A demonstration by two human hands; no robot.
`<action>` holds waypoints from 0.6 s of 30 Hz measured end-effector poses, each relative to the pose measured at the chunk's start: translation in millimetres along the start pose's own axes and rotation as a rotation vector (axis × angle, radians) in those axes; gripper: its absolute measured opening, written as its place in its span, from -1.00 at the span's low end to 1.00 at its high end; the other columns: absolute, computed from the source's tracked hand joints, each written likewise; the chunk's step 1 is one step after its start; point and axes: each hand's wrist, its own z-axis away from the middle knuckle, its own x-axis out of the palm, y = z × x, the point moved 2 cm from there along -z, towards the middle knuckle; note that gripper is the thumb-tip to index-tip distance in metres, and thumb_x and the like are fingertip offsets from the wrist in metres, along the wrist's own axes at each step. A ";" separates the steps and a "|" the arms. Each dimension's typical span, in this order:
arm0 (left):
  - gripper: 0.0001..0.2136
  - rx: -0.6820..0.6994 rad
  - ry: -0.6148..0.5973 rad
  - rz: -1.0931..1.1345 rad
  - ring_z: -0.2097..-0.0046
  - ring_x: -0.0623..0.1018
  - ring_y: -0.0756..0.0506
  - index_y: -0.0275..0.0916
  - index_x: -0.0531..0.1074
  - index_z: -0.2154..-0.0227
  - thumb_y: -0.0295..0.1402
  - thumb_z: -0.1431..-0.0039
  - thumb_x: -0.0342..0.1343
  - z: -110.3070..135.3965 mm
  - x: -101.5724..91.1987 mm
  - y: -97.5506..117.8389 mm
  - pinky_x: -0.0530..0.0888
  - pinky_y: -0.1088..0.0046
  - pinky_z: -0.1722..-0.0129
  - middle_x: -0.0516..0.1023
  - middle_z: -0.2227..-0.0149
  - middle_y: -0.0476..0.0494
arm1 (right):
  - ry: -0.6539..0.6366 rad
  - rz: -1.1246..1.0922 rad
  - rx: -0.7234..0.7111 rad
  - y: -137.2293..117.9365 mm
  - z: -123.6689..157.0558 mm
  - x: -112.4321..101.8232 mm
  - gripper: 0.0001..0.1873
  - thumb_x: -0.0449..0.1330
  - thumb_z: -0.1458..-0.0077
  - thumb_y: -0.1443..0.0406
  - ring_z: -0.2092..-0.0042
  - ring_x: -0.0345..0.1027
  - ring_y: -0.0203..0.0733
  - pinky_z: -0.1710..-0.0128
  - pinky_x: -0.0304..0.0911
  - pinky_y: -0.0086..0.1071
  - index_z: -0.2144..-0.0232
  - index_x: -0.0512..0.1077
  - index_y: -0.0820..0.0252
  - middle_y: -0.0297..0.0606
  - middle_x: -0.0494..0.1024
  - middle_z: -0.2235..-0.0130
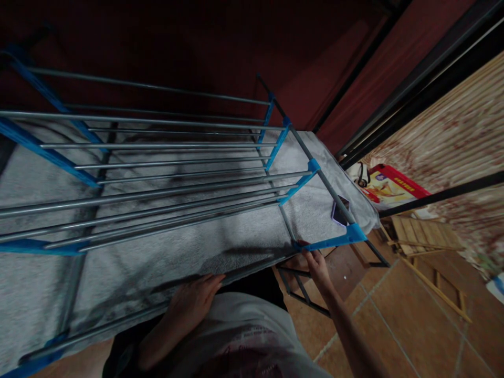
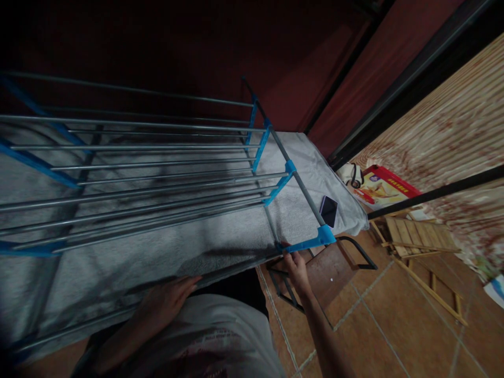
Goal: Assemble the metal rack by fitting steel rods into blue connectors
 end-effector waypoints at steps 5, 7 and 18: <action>-0.63 -0.022 -0.015 -0.013 -0.03 0.60 -0.15 -0.07 0.47 -0.11 -0.34 -0.39 -0.15 -0.7 -0.4 1.4 0.49 0.30 0.00 0.60 -0.05 -0.11 | -0.011 -0.006 0.002 -0.2 0.3 -0.3 -0.38 0.15 -0.14 -0.15 -0.15 0.36 0.11 -0.20 0.22 -0.04 -0.03 0.53 0.13 -0.13 0.57 -0.04; -0.63 -0.040 -0.026 -0.024 -0.04 0.60 -0.16 -0.06 0.47 -0.11 -0.34 -0.39 -0.14 -0.9 -0.3 1.8 0.49 0.27 -0.02 0.59 -0.06 -0.11 | -0.013 -0.008 0.001 0.8 0.0 -0.9 -0.38 0.16 -0.15 -0.14 -0.16 0.35 0.11 -0.20 0.21 -0.04 -0.04 0.52 0.13 -0.13 0.56 -0.05; -0.63 -0.007 -0.046 0.017 -0.07 0.58 -0.18 -0.14 0.47 -0.10 -0.36 -0.39 -0.15 -2.2 -1.8 0.6 0.47 0.22 -0.06 0.59 -0.06 -0.14 | -0.033 -0.051 0.012 12.1 -3.9 -2.8 -0.41 0.18 -0.13 -0.14 -0.17 0.35 0.08 -0.24 0.16 -0.04 -0.01 0.54 0.11 -0.14 0.56 -0.07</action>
